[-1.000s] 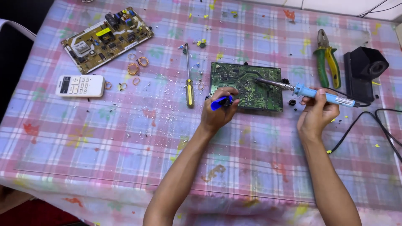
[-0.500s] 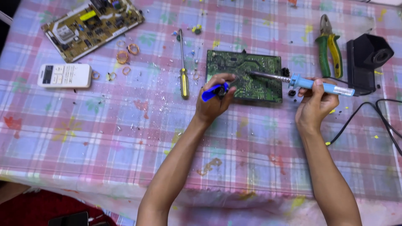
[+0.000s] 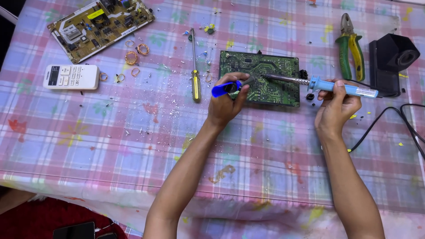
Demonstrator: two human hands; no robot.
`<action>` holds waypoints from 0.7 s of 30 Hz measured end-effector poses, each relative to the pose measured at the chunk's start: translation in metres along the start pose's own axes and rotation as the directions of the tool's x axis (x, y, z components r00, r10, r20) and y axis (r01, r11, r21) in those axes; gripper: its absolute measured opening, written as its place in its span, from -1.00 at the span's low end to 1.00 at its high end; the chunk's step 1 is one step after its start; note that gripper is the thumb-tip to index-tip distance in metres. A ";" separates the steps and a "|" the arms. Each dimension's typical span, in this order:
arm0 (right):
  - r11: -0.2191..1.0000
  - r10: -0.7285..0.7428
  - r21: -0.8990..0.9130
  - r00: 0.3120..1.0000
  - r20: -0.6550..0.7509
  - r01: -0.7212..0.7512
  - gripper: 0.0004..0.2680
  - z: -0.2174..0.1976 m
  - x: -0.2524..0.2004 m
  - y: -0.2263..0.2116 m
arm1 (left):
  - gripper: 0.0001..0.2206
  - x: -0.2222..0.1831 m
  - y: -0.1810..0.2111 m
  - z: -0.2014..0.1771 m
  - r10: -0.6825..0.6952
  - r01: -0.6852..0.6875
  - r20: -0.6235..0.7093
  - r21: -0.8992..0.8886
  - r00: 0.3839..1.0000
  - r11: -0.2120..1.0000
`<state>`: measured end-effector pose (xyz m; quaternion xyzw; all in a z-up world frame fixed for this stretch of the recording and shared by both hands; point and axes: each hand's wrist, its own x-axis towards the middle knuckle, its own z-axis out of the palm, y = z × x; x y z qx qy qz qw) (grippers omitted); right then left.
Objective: Using a soldering iron to melt solder and a manual desoldering pump to remove it from a printed circuit board.
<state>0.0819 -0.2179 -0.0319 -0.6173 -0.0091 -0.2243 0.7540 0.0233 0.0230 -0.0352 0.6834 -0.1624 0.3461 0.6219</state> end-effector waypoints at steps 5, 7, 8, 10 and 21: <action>1.000 -0.030 0.000 0.999 0.011 0.030 -0.94 -0.003 0.000 0.001 | -0.85 0.001 0.000 -0.001 0.013 -0.013 -0.013 -0.003 1.000 1.000; 0.999 -0.041 0.014 0.999 0.019 0.041 -0.94 -0.002 0.000 0.003 | -0.84 0.003 0.002 -0.003 0.032 -0.032 -0.018 0.011 0.999 0.999; 0.999 -0.035 0.013 0.999 0.023 0.035 -0.94 -0.002 0.000 0.002 | -0.85 0.004 0.005 -0.003 0.022 -0.021 -0.032 0.010 0.999 1.000; 0.999 -0.033 0.014 0.999 0.030 0.032 -0.94 -0.001 0.000 0.001 | -0.85 0.006 0.007 -0.003 0.015 -0.014 -0.050 0.009 0.999 1.000; 0.999 -0.042 0.028 0.999 0.032 0.041 -0.92 0.001 0.001 0.001 | -0.82 0.001 -0.001 -0.002 0.055 -0.051 -0.037 0.091 0.998 0.995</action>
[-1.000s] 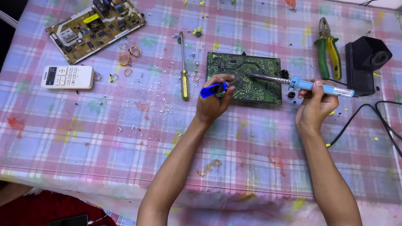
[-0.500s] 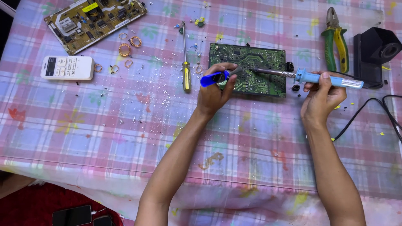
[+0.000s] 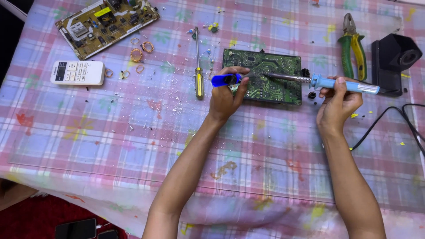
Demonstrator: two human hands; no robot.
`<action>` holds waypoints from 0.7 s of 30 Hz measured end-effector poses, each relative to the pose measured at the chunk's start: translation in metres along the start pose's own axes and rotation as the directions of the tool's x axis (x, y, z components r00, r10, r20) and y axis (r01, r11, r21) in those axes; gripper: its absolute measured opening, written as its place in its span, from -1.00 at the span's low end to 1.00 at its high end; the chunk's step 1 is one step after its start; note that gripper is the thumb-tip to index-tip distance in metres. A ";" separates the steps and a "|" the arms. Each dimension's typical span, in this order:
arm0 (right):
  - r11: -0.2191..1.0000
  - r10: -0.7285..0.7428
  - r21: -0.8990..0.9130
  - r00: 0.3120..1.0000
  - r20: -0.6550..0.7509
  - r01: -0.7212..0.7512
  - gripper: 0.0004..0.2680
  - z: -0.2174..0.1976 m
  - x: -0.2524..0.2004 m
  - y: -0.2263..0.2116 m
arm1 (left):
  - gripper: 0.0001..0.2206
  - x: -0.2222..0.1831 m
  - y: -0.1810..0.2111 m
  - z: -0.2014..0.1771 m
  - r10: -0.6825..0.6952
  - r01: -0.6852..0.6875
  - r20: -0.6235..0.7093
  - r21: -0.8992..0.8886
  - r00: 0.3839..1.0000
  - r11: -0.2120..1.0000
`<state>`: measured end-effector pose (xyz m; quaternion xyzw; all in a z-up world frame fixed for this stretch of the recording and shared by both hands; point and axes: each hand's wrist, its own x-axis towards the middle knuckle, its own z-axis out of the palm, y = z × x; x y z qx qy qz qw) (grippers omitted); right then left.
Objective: Using a soldering iron to melt solder and a manual desoldering pump to remove it from a printed circuit board.
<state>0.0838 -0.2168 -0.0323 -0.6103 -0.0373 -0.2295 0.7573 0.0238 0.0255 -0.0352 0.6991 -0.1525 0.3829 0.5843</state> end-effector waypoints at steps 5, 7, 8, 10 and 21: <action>1.000 0.005 -0.003 1.000 0.002 -0.005 -0.93 -0.002 0.001 0.002 | -0.82 -0.002 -0.007 0.003 0.026 -0.026 0.022 0.017 0.999 1.000; 1.000 0.000 0.003 1.000 0.002 0.000 -0.92 -0.003 -0.003 0.001 | -0.82 -0.006 -0.012 0.005 0.047 -0.048 0.032 0.028 0.998 0.998; 1.000 0.010 -0.002 1.000 0.002 -0.010 -0.91 -0.003 -0.005 -0.001 | -0.82 -0.009 -0.014 0.007 0.030 -0.032 0.059 0.032 0.998 0.999; 1.000 -0.004 0.008 1.000 0.015 0.004 -0.91 0.003 0.003 -0.002 | -0.82 -0.001 -0.017 0.009 0.042 -0.045 0.073 0.041 0.996 0.998; 0.997 0.081 0.014 0.994 -0.070 -0.080 -0.91 0.002 0.001 0.000 | -0.82 -0.005 -0.008 0.012 0.054 -0.056 0.073 0.034 0.996 0.998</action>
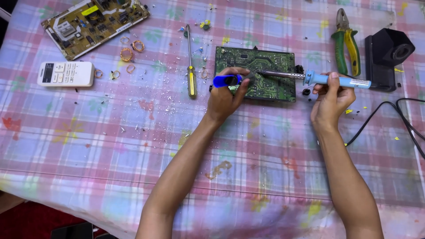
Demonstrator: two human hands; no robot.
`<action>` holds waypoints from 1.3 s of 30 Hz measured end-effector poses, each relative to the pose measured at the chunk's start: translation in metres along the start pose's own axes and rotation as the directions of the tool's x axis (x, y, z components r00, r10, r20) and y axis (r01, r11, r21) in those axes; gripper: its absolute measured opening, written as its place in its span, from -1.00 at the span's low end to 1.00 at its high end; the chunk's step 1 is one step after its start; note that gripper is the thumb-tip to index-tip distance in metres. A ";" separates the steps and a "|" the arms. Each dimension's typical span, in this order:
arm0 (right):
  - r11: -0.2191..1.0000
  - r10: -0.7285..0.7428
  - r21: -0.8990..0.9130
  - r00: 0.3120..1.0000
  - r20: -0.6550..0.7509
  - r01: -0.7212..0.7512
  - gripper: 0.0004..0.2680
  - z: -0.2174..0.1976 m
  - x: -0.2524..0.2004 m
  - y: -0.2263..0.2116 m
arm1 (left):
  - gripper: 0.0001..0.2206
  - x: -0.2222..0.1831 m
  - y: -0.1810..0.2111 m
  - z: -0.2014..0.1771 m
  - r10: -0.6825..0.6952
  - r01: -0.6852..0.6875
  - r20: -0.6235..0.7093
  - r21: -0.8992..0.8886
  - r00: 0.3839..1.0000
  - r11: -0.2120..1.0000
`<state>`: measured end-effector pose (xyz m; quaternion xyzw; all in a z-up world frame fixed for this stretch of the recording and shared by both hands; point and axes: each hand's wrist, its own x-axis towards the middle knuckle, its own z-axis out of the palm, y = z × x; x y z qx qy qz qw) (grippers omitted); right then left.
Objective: Using a soldering iron to melt solder and a manual desoldering pump to remove it from a printed circuit board.
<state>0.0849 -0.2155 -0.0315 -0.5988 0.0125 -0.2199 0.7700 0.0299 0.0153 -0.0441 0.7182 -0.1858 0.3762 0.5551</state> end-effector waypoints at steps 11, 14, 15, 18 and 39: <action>1.000 -0.021 -0.017 0.999 0.050 0.022 -0.91 0.002 -0.004 -0.006 | -0.85 0.010 0.010 -0.003 -0.009 -0.001 -0.068 -0.158 0.998 0.987; 1.000 -0.006 -0.011 0.999 0.045 0.007 -0.91 0.001 -0.004 -0.005 | -0.80 0.015 0.018 -0.006 0.062 -0.067 -0.108 -0.041 0.992 0.997; 1.000 0.000 -0.007 0.999 0.039 0.000 -0.91 0.002 -0.004 -0.005 | -0.76 0.018 0.021 -0.007 0.126 -0.115 -0.140 0.082 0.982 0.990; 1.000 -0.007 0.008 0.999 0.038 0.006 -0.93 -0.001 -0.001 -0.001 | -0.71 0.017 0.018 -0.009 0.145 -0.116 -0.146 0.192 0.979 0.974; 0.998 -0.059 -0.028 0.997 0.052 0.060 -0.91 -0.001 -0.005 -0.001 | -0.70 0.009 0.018 -0.008 0.027 -0.018 -0.149 0.065 0.988 0.998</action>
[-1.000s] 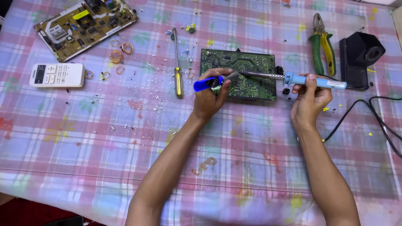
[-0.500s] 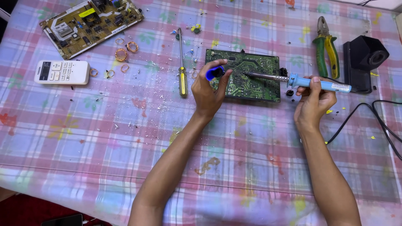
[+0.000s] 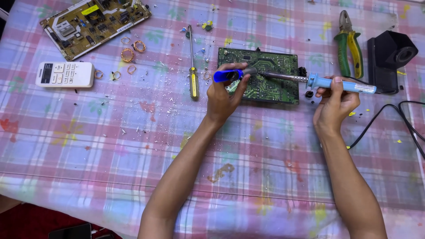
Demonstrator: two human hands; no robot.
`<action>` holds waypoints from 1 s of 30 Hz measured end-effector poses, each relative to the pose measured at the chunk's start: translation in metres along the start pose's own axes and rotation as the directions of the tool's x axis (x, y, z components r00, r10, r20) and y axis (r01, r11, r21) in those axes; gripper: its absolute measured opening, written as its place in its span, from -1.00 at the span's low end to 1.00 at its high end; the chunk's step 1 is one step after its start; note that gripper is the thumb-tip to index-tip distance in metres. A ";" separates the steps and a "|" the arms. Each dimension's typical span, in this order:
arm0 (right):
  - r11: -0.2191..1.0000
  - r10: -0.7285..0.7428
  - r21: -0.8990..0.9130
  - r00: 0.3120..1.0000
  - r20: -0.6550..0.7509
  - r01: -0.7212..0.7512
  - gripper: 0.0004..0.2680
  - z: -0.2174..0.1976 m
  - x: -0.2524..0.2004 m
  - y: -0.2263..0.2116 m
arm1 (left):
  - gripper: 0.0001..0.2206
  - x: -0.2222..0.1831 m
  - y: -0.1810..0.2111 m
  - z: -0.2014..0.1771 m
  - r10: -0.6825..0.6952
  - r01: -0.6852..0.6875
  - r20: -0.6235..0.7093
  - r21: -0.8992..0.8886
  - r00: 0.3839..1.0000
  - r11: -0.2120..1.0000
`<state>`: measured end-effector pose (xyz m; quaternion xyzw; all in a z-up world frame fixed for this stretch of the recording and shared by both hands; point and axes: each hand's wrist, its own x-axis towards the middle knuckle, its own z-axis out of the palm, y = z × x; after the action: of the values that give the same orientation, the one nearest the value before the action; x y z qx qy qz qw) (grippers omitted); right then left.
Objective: Using a soldering iron to melt solder and a manual desoldering pump to remove it from a printed circuit board.
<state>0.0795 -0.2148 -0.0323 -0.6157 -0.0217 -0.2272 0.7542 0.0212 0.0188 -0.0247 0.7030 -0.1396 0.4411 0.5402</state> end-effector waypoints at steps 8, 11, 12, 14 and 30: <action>1.000 0.016 -0.007 1.000 -0.006 -0.016 -0.90 0.000 0.000 -0.001 | -0.70 -0.002 -0.001 0.003 -0.043 0.043 0.008 -0.029 0.999 0.999; 1.000 0.027 0.004 1.000 -0.006 -0.027 -0.90 -0.001 0.002 0.001 | -0.71 -0.001 -0.001 0.003 -0.050 0.050 0.009 -0.034 0.999 0.998; 0.999 0.034 0.010 0.999 -0.005 -0.034 -0.90 -0.002 0.002 0.002 | -0.71 -0.001 -0.001 0.003 -0.035 0.035 0.004 -0.029 0.999 0.999; 0.998 0.050 0.025 0.999 -0.020 -0.049 -0.91 -0.004 0.002 0.006 | -0.72 -0.002 0.000 0.003 -0.057 0.057 0.010 -0.042 0.998 0.997; 0.999 0.033 0.009 0.999 0.004 -0.033 -0.93 -0.005 0.003 0.004 | -0.73 0.001 0.003 0.003 -0.076 0.076 -0.003 -0.020 0.997 0.997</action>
<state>0.0826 -0.2194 -0.0363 -0.6131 -0.0140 -0.2132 0.7605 0.0214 0.0156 -0.0223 0.7015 -0.1161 0.4200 0.5639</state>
